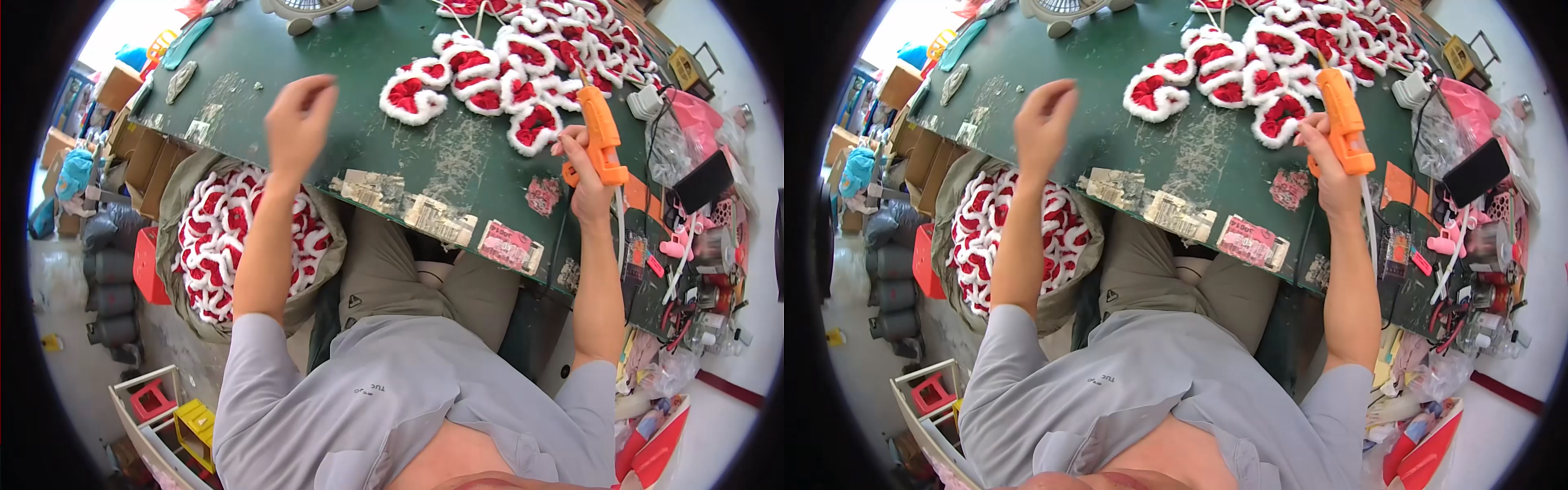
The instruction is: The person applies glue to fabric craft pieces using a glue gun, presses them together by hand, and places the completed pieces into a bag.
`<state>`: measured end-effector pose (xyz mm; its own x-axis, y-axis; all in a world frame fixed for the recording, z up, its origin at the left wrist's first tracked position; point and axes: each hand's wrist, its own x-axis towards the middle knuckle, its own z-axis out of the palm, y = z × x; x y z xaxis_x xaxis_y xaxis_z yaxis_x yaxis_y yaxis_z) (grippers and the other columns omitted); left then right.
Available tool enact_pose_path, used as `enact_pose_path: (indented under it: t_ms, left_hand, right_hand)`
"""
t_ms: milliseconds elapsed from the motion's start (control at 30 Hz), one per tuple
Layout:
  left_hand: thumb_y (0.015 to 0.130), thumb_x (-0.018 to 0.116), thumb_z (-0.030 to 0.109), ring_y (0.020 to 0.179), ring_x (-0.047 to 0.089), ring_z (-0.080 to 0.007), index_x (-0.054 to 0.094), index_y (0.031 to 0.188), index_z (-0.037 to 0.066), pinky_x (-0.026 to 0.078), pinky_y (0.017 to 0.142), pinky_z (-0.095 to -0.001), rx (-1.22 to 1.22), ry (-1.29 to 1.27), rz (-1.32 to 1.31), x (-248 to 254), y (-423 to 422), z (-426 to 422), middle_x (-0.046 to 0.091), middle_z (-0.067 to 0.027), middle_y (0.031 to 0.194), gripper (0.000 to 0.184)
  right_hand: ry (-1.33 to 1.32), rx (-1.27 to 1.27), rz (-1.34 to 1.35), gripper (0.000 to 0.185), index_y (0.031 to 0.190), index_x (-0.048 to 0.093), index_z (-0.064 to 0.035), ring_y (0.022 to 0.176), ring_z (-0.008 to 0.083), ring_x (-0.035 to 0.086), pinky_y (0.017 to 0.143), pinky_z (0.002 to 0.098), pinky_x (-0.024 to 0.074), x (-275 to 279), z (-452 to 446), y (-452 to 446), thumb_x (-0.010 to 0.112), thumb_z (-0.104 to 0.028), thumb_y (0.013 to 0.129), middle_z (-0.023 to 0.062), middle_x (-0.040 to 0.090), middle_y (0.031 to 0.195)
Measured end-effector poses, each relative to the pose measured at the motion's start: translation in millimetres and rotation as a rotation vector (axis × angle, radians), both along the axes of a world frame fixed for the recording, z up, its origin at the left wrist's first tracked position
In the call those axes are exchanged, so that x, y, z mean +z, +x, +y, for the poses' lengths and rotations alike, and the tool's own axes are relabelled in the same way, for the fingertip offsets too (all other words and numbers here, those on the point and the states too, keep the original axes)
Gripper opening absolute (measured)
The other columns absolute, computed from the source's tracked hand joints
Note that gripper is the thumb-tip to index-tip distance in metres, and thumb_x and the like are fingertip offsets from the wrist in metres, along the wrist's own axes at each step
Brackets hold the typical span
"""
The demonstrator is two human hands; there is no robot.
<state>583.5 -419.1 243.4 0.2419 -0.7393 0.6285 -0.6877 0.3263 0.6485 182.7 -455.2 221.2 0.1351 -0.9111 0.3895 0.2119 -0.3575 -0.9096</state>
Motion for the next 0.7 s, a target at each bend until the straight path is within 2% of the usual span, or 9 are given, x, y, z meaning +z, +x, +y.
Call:
enact_pose_path:
  t_ms: [67, 167, 200, 267, 300, 433, 500, 567, 700]
  left_hand:
    - [0.088, 0.072, 0.016, 0.082, 0.067, -0.0167, 0.069, 0.109, 0.002, 0.053, 0.078, -0.0288, -0.135, 0.084, 0.142, -7, -38, -36, 0.07, -0.0093, 0.093, 0.026]
    - [0.085, 0.075, 0.021, 0.08, 0.068, -0.023, 0.068, 0.108, 0.001, 0.053, 0.074, -0.0328, -0.043, 0.203, -0.465, -15, -54, -63, 0.07, -0.015, 0.092, 0.032]
    - [0.085, 0.075, 0.021, 0.08, 0.068, -0.023, 0.068, 0.108, 0.001, 0.053, 0.074, -0.0328, -0.064, 0.196, -0.469, -8, -61, -63, 0.07, -0.015, 0.092, 0.032]
    - [0.083, 0.076, 0.021, 0.079, 0.067, -0.0235, 0.067, 0.106, 0.001, 0.052, 0.072, -0.0331, -0.135, 0.409, -0.368, 9, -75, -57, 0.07, -0.0153, 0.088, 0.032]
    - [0.083, 0.076, 0.021, 0.079, 0.067, -0.0235, 0.067, 0.106, 0.001, 0.052, 0.072, -0.0331, -0.162, 0.41, -0.38, 17, -85, -57, 0.07, -0.0153, 0.088, 0.032]
    - [0.085, 0.076, 0.016, 0.077, 0.063, -0.0133, 0.065, 0.101, 0.001, 0.05, 0.072, -0.0283, -0.431, 0.364, 0.078, 25, -130, -66, 0.069, -0.0074, 0.085, 0.025]
    - [0.087, 0.074, 0.009, 0.078, 0.057, -0.0072, 0.06, 0.098, 0.001, 0.048, 0.069, -0.0243, -0.69, 0.256, 0.369, 19, -163, -72, 0.065, -0.0014, 0.086, 0.02]
    - [0.086, 0.074, 0.005, 0.075, 0.05, -0.0046, 0.054, 0.093, 0.002, 0.043, 0.065, -0.0213, -0.764, 0.257, 0.409, 13, -193, -72, 0.057, 0.0026, 0.082, 0.021]
    - [0.084, 0.072, 0.003, 0.075, 0.049, -0.0066, 0.05, 0.089, 0.004, 0.043, 0.066, -0.0229, -0.724, 0.221, 0.358, 4, -239, -72, 0.055, 0.0009, 0.084, 0.023]
  right_hand:
    - [0.011, -0.001, -0.011, 0.015, 0.083, 0.052, -0.0053, 0.083, 0.0157, 0.061, 0.08, 0.0314, 0.048, 1, 2, 1, 0.065, -0.002, 0.09, 0.0101, 0.061, 0.097]
    - [0.002, 0.002, -0.022, 0.014, 0.083, 0.053, -0.0045, 0.081, 0.0141, 0.061, 0.077, 0.0294, 0.0481, 0, 2, 3, 0.065, -0.004, 0.091, 0.0094, 0.06, 0.098]
    - [0.004, 0.004, -0.025, 0.014, 0.084, 0.053, -0.0045, 0.081, 0.014, 0.061, 0.077, 0.0289, 0.048, 1, 3, 4, 0.065, -0.003, 0.091, 0.0092, 0.06, 0.098]
    - [-0.002, 0.004, -0.041, 0.013, 0.086, 0.053, -0.0045, 0.081, 0.0141, 0.061, 0.077, 0.0276, 0.0471, 2, 1, 5, 0.065, -0.002, 0.091, 0.008, 0.06, 0.095]
    - [0.012, 0.012, -0.038, 0.014, 0.086, 0.053, -0.0045, 0.082, 0.0137, 0.06, 0.077, 0.0273, 0.0462, -2, -4, 5, 0.065, -0.001, 0.09, 0.007, 0.059, 0.094]
    - [0.001, -0.055, -0.048, 0.015, 0.088, 0.054, -0.0065, 0.087, 0.0104, 0.057, 0.076, 0.0263, 0.0448, 1, -4, 11, 0.068, -0.006, 0.091, 0.0061, 0.061, 0.097]
    - [0.034, -0.062, -0.088, 0.017, 0.093, 0.055, -0.0077, 0.087, 0.0079, 0.055, 0.076, 0.0242, 0.0434, 3, -2, 10, 0.071, -0.011, 0.091, 0.0035, 0.061, 0.098]
    - [0.042, -0.131, -0.124, 0.02, 0.094, 0.055, -0.0086, 0.087, 0.0071, 0.055, 0.075, 0.0237, 0.0431, 6, -3, 6, 0.074, -0.013, 0.09, 0.0023, 0.06, 0.097]
    - [0.135, -0.267, -0.033, 0.022, 0.093, 0.054, -0.0101, 0.089, 0.0078, 0.056, 0.076, 0.0246, 0.0447, 15, -7, -8, 0.075, -0.009, 0.087, 0.0004, 0.058, 0.09]
